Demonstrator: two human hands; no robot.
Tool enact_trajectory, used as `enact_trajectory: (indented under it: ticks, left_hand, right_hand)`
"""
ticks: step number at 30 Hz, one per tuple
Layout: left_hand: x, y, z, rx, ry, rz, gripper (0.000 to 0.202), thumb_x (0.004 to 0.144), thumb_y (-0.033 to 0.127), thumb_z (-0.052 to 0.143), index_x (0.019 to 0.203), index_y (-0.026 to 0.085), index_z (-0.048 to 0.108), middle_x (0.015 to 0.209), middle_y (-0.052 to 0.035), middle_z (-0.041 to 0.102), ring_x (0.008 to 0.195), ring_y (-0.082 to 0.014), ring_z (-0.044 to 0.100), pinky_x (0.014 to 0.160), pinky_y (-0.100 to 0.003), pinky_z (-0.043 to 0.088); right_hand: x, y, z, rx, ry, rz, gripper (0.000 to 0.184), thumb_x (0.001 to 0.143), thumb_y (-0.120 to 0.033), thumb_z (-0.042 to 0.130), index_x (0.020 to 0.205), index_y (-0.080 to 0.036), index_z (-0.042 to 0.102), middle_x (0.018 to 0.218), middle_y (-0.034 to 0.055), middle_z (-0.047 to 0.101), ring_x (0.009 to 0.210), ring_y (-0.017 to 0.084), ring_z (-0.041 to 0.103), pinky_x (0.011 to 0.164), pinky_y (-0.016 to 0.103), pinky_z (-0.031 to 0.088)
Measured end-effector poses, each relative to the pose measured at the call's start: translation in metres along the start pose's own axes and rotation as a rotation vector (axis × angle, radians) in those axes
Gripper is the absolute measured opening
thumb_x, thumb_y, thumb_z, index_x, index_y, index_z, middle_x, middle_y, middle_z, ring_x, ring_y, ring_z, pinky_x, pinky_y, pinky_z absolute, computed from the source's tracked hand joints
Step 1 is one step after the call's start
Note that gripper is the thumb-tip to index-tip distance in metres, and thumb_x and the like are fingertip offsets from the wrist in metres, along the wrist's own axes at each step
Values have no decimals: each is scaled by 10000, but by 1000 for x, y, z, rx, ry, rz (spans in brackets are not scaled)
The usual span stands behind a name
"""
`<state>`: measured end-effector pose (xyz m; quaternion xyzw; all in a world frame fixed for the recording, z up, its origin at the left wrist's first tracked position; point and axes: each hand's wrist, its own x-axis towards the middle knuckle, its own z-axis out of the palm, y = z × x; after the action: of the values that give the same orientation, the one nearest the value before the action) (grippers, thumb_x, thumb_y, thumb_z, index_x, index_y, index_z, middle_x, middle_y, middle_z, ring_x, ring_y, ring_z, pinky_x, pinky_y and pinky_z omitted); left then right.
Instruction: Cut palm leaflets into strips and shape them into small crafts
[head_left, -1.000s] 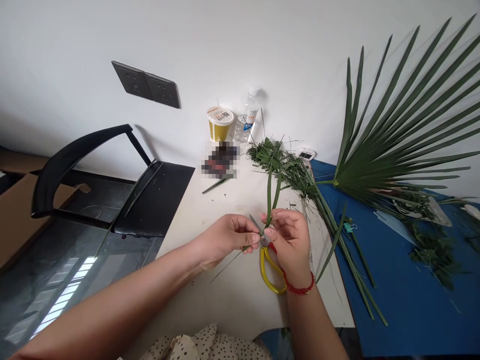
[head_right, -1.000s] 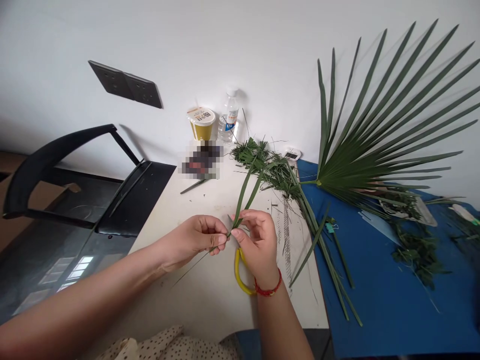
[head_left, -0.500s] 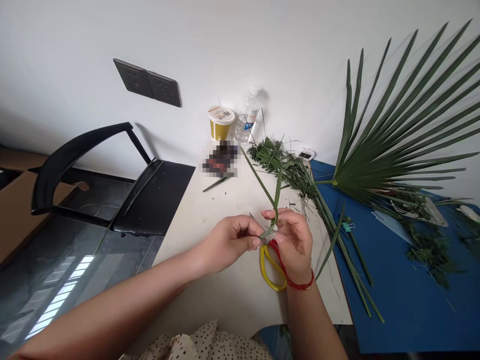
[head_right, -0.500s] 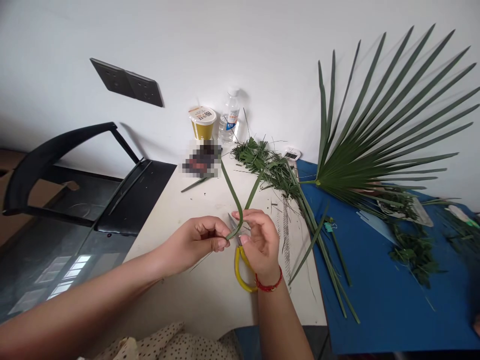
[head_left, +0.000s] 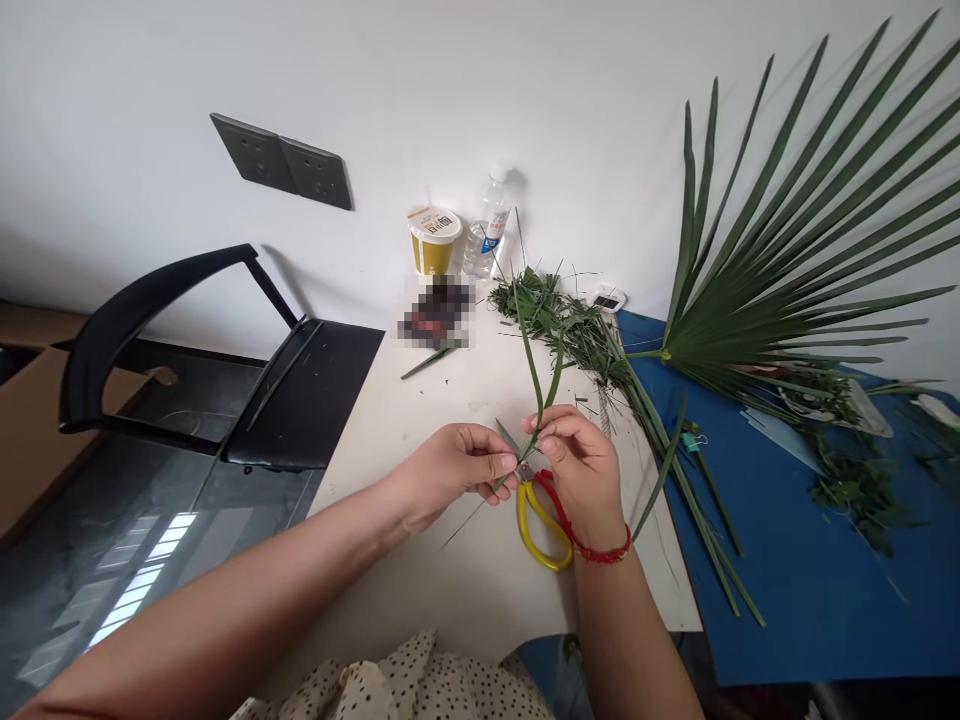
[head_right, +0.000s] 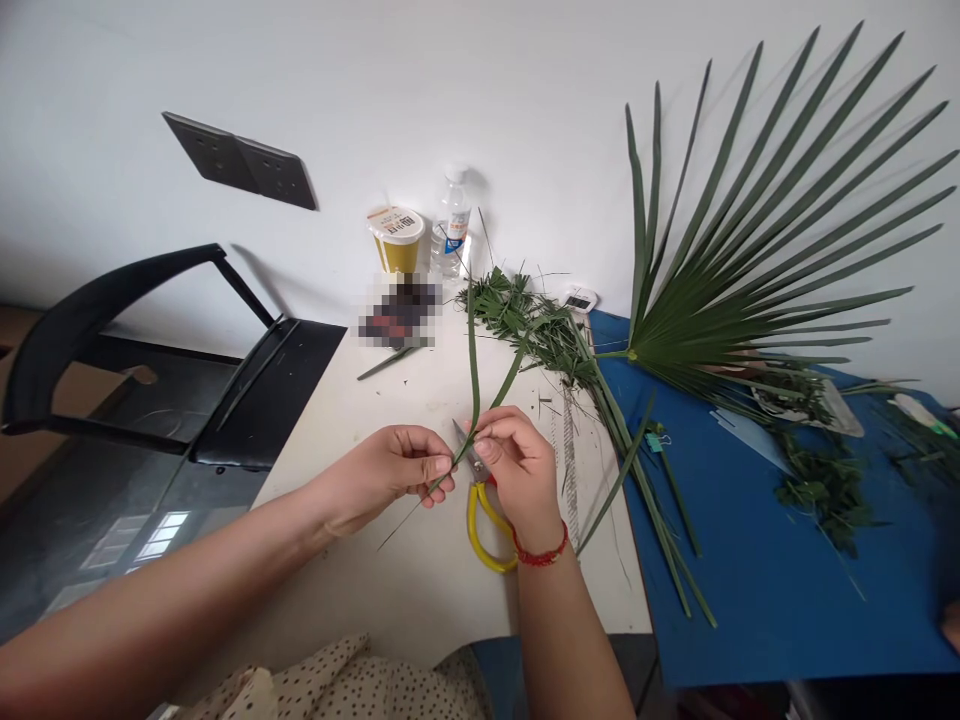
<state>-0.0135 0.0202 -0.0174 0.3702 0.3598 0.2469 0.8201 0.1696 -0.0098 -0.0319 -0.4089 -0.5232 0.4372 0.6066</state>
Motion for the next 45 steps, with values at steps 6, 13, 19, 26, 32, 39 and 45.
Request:
enact_trajectory:
  ticks: [6,13,19,26,32,39,45]
  left_hand:
    - [2,0,-3,-71,-24,-97,328,674,403,861,741,130,693,693,-46,723,607,-137,657,602,-265,501]
    - [2,-2,-1,-53,-9,-90,335,685,412,853,739,126,687,692,-43,719,596,-128,650,601,-257,510]
    - [4,-1,0,105,68,-4,342,714,445,820,759,130,695,691,-40,716,584,-137,651,581,-272,533]
    - [3,2,2,137,64,-34,326,733,437,796,734,131,685,676,-51,716,580,-147,664,574,-281,549]
    - [4,3,4,201,83,-26,309,708,405,817,704,132,671,636,-42,698,538,-132,632,534,-260,527]
    - [5,2,4,248,58,10,311,770,418,755,698,132,657,647,-52,701,551,-131,636,544,-254,520]
    - [4,4,5,223,30,-5,216,818,320,666,704,136,660,666,-52,705,583,-140,656,571,-265,528]
  right_hand:
    - [2,-1,-1,-47,-20,22,92,866,-162,700,827,-246,695,910,26,610,897,212,631,762,361,490]
    - [1,0,1,-56,-7,44,104,865,-157,694,817,-248,679,892,11,592,819,175,591,697,321,468]
    - [3,-4,1,-185,0,30,85,870,-184,685,804,-237,678,857,19,591,818,184,580,714,331,476]
    - [4,-5,0,-233,-32,41,95,868,-236,692,776,-236,668,841,25,592,792,190,577,681,332,483]
    - [4,-5,1,-219,-58,11,102,856,-186,697,767,-230,678,824,18,588,781,180,575,706,330,475]
    - [4,-4,1,-236,-75,6,112,859,-195,694,752,-227,685,822,20,596,783,184,580,716,333,475]
    - [5,-6,1,-231,-82,35,113,855,-214,695,744,-227,680,815,22,593,786,190,579,707,335,469]
